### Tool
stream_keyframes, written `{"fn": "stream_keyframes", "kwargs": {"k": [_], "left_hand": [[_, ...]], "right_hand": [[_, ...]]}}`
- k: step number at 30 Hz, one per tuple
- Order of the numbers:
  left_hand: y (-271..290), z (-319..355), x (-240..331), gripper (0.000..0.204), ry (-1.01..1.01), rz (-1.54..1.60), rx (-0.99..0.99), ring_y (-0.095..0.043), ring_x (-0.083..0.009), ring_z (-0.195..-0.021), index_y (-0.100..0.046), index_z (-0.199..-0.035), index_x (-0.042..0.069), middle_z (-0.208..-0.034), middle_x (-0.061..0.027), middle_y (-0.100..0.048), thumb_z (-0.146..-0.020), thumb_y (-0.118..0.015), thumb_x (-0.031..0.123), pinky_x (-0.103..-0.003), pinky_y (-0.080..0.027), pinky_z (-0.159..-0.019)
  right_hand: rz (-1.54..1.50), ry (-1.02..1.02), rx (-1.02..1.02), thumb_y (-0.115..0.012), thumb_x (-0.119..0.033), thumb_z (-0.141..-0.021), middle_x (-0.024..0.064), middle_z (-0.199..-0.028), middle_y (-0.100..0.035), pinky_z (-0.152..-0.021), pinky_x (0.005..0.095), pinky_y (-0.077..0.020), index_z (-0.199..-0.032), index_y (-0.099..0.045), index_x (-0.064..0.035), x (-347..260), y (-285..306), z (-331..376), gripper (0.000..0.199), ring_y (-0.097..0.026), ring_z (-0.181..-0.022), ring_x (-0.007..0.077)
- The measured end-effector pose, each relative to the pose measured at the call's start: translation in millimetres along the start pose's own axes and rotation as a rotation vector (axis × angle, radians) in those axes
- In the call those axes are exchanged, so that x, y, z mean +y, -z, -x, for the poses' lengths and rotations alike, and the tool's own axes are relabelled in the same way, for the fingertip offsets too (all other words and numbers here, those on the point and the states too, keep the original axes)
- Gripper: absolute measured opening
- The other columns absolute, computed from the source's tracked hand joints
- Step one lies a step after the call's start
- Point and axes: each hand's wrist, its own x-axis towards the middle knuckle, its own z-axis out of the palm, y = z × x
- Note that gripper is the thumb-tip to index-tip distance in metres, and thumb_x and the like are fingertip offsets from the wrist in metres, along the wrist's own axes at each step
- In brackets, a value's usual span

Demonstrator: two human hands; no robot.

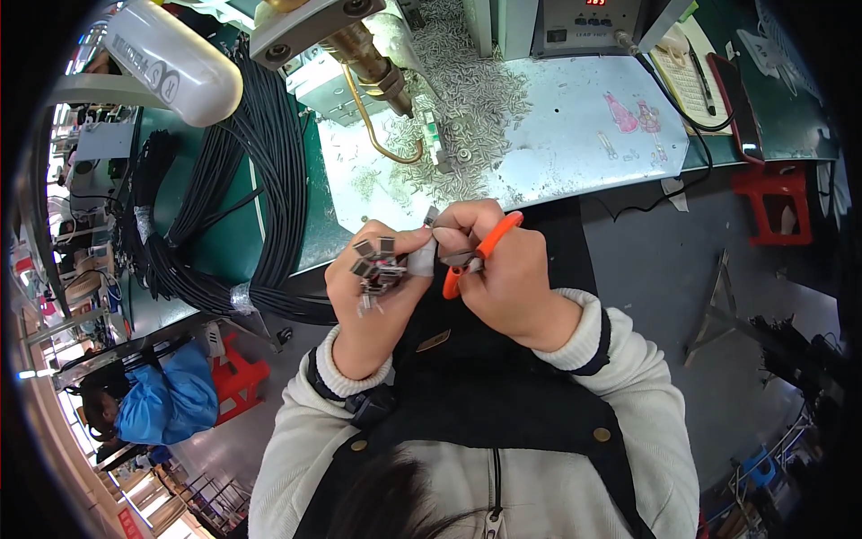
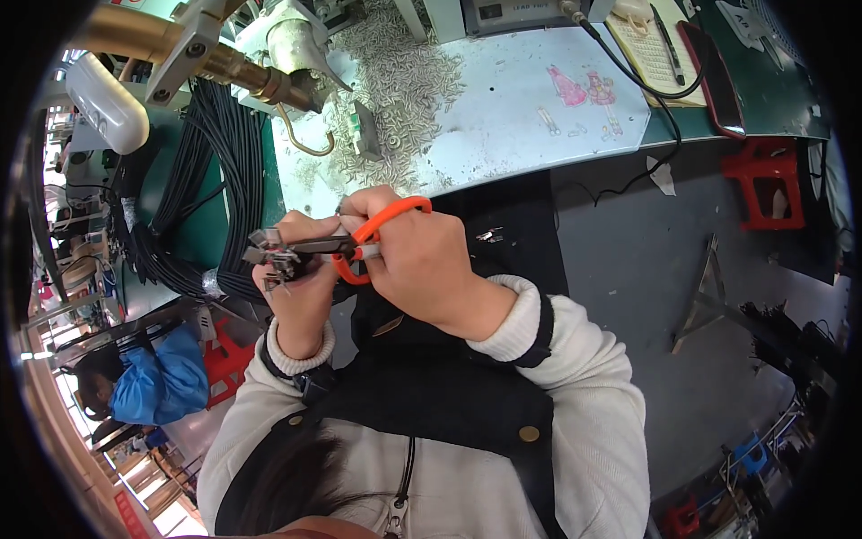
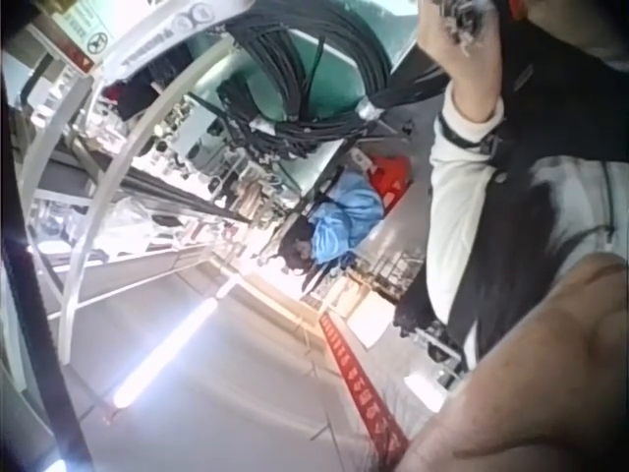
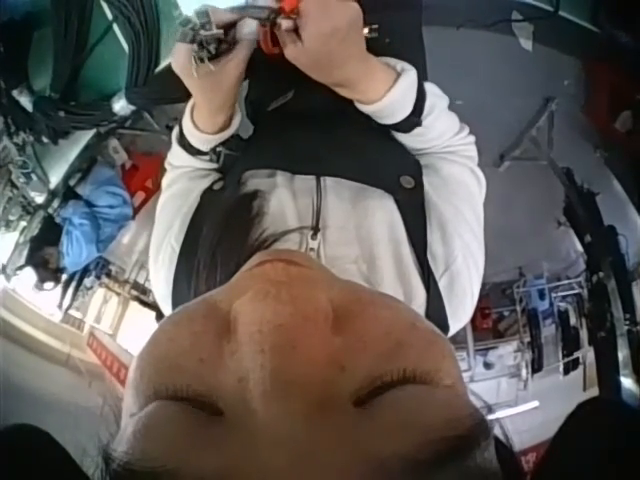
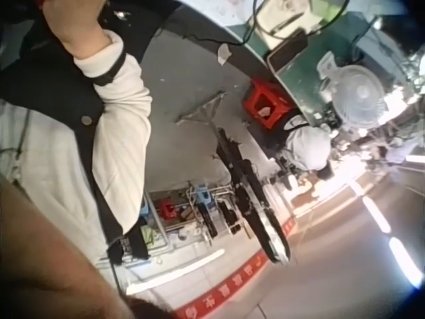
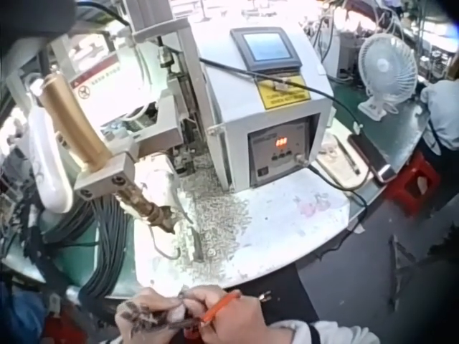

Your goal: The person trims the ends of wires with shears, places the bundle into a machine, and carries it to a rack. After hanging the wires, they return to the workstation to trim the ends of another bundle.

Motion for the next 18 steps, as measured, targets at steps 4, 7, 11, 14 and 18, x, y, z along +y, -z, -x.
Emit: {"fn": "stream_keyframes", "kwargs": {"k": [4, 7, 11, 14, 18], "left_hand": [[-8.8, -3.1, 5.5, 0.017, 0.056, 0.118, 0.068, -0.056, -0.0098, -0.072, -0.057, -0.088, -0.004, -0.074, -0.0047, -0.054, -0.072, -0.059, -0.009, -0.019, -0.043, -0.063], [-12.4, -5.7, 12.0, 0.017, 0.132, 0.238, 0.133, -0.057, -0.0102, -0.072, -0.058, -0.088, -0.004, -0.075, -0.0044, -0.054, -0.072, -0.058, -0.009, -0.020, -0.043, -0.063], [-11.8, -6.8, 9.1, 0.017, 0.141, 0.286, 0.157, -0.057, -0.0104, -0.072, -0.058, -0.090, -0.004, -0.077, -0.0045, -0.056, -0.073, -0.058, -0.009, -0.020, -0.043, -0.063], [-8.1, -6.1, 2.9, 0.018, 0.015, 0.231, 0.113, -0.057, -0.0104, -0.073, -0.058, -0.092, -0.004, -0.079, -0.0047, -0.057, -0.074, -0.058, -0.008, -0.019, -0.043, -0.064], [-2.3, -1.1, 3.6, 0.020, 0.136, 0.126, 0.051, -0.058, -0.0114, -0.076, -0.059, -0.095, -0.003, -0.084, -0.0060, -0.059, -0.075, -0.058, -0.006, -0.019, -0.043, -0.067]], "right_hand": [[-0.273, -0.259, -0.058, -0.049, -0.005, -0.085, 0.0040, -0.067, -0.056, -0.046, 0.0175, -0.0374, -0.085, -0.049, 0.0003, 6.3, -3.4, -0.8, 0.006, -0.049, -0.050, 0.0069], [-0.542, -0.488, -0.087, -0.049, -0.004, -0.085, 0.0035, -0.067, -0.055, -0.045, 0.0174, -0.0369, -0.086, -0.049, 0.0000, -1.5, 4.7, -6.8, 0.005, -0.048, -0.049, 0.0063], [-0.490, -0.433, -0.073, -0.049, -0.004, -0.085, 0.0032, -0.065, -0.054, -0.044, 0.0175, -0.0367, -0.089, -0.050, -0.0002, 0.9, 1.4, -2.7, 0.006, -0.047, -0.047, 0.0062], [-0.279, -0.204, -0.048, -0.048, -0.005, -0.085, 0.0033, -0.065, -0.054, -0.044, 0.0176, -0.0368, -0.091, -0.051, -0.0001, 5.8, -0.4, 1.4, 0.008, -0.047, -0.046, 0.0064], [-0.051, 0.108, -0.086, -0.045, -0.007, -0.087, 0.0035, -0.065, -0.055, -0.044, 0.0180, -0.0376, -0.096, -0.051, -0.0004, 10.6, 6.3, 2.1, 0.013, -0.048, -0.046, 0.0096]]}}
